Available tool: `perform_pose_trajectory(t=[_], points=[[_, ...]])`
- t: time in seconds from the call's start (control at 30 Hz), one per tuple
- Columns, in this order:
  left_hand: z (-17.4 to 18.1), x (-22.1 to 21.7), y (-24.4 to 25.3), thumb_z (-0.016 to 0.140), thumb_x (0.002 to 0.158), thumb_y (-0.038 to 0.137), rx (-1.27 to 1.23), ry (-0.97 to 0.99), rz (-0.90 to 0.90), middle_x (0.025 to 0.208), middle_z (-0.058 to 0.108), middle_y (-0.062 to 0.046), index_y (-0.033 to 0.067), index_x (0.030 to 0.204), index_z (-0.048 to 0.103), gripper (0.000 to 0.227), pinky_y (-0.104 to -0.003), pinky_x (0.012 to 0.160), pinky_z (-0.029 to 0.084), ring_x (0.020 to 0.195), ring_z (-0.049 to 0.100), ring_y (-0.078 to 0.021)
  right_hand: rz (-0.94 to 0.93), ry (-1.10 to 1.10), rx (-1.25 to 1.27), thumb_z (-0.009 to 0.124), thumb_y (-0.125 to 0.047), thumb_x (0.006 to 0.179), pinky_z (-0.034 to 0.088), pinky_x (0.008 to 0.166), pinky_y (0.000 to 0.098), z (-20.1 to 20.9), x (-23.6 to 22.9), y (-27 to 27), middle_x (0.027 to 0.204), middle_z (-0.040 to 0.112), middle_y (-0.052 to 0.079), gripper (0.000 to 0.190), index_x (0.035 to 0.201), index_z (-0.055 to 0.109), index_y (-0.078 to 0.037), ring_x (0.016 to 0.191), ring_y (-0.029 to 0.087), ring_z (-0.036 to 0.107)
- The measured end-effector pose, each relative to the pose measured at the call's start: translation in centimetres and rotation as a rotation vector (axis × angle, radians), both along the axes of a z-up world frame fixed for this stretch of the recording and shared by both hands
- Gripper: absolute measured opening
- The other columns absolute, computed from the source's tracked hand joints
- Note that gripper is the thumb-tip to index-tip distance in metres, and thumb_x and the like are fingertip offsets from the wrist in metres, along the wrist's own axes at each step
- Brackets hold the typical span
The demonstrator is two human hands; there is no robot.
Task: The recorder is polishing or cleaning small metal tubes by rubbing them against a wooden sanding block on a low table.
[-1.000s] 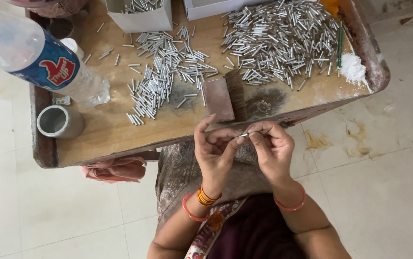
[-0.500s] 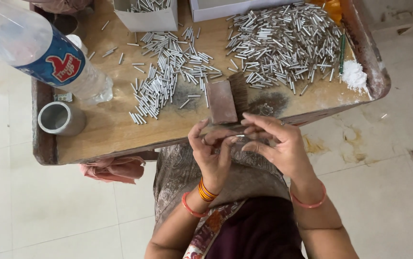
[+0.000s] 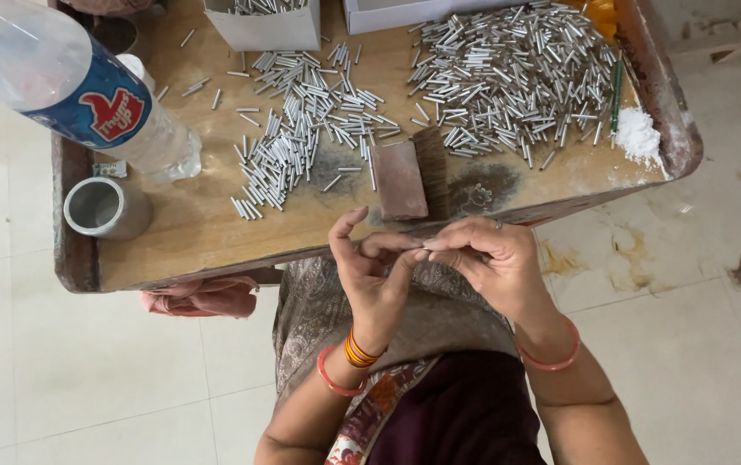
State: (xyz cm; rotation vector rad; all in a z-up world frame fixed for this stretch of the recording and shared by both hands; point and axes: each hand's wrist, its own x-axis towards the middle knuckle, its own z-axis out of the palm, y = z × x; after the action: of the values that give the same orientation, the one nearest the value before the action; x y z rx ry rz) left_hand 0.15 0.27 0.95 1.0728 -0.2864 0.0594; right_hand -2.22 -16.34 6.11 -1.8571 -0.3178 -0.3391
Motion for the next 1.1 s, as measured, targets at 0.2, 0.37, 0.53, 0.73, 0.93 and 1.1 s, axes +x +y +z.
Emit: perform_pose_trajectory(t=[0.2, 0.37, 0.53, 0.73, 0.93, 1.1], points=[[-0.2, -0.2, 0.2, 0.073, 0.092, -0.014, -0.001, 0.006, -0.014, 0.101, 0.072, -0.011, 0.0063, 0.148, 0.028, 0.075, -0.027, 0.09, 0.058, 0.097, 0.07, -0.0157, 0.029, 0.011, 0.009, 0.08, 0.008, 0.083, 0.064, 0.077, 0.0234, 0.7, 0.1, 0.0, 0.1, 0.077, 0.008, 0.022, 0.102, 0.074, 0.0, 0.088, 0.014, 0.076], [0.2, -0.3, 0.6, 0.072, 0.093, -0.013, 0.039, 0.0, -0.006, 0.1, 0.072, -0.01, 0.0071, 0.147, 0.029, 0.072, -0.026, 0.087, 0.058, 0.095, 0.07, -0.0147, 0.058, 0.08, 0.147, 0.075, 0.008, 0.087, 0.065, 0.077, 0.0244, -0.5, 0.0, -0.1, 0.098, 0.077, 0.009, 0.02, 0.105, 0.073, 0.001, 0.086, 0.014, 0.077], [0.0, -0.7, 0.8, 0.071, 0.093, -0.014, -0.005, 0.022, -0.005, 0.102, 0.07, -0.01, 0.0078, 0.146, 0.031, 0.069, -0.025, 0.086, 0.057, 0.095, 0.068, -0.0138, 0.106, 0.048, 0.073, 0.077, 0.007, 0.087, 0.063, 0.076, 0.0244, 0.2, 0.7, 0.2, 0.095, 0.077, 0.009, 0.016, 0.101, 0.074, 0.0, 0.084, 0.014, 0.077], [0.0, -0.3, 0.8, 0.07, 0.095, -0.012, -0.102, 0.04, -0.02, 0.101, 0.069, -0.008, 0.0081, 0.143, 0.034, 0.063, -0.024, 0.086, 0.055, 0.094, 0.067, -0.0132, 0.111, 0.064, 0.072, 0.081, 0.004, 0.086, 0.063, 0.074, 0.025, 0.2, 0.7, 1.3, 0.094, 0.078, 0.009, 0.018, 0.102, 0.075, 0.001, 0.084, 0.015, 0.078], [-1.0, 0.4, 1.4, 0.069, 0.094, -0.011, -0.294, 0.206, -0.056, 0.097, 0.067, -0.007, 0.0055, 0.139, 0.039, 0.057, -0.025, 0.085, 0.054, 0.09, 0.065, -0.0135, -0.241, -0.508, -0.3, 0.07, -0.02, 0.093, 0.046, 0.113, 0.0479, 0.9, 0.1, 4.2, 0.137, 0.055, 0.024, 0.051, 0.131, 0.048, 0.007, 0.134, 0.038, 0.052], [-1.7, 0.9, 1.1, 0.068, 0.095, -0.012, -0.356, 0.273, -0.107, 0.095, 0.066, -0.006, 0.0039, 0.135, 0.04, 0.051, -0.025, 0.083, 0.053, 0.089, 0.065, -0.0132, -0.298, -0.493, -0.394, 0.067, -0.016, 0.1, 0.039, 0.123, 0.0511, -1.0, -0.5, 3.5, 0.15, 0.052, 0.018, 0.042, 0.138, 0.059, 0.001, 0.148, 0.039, 0.043]])
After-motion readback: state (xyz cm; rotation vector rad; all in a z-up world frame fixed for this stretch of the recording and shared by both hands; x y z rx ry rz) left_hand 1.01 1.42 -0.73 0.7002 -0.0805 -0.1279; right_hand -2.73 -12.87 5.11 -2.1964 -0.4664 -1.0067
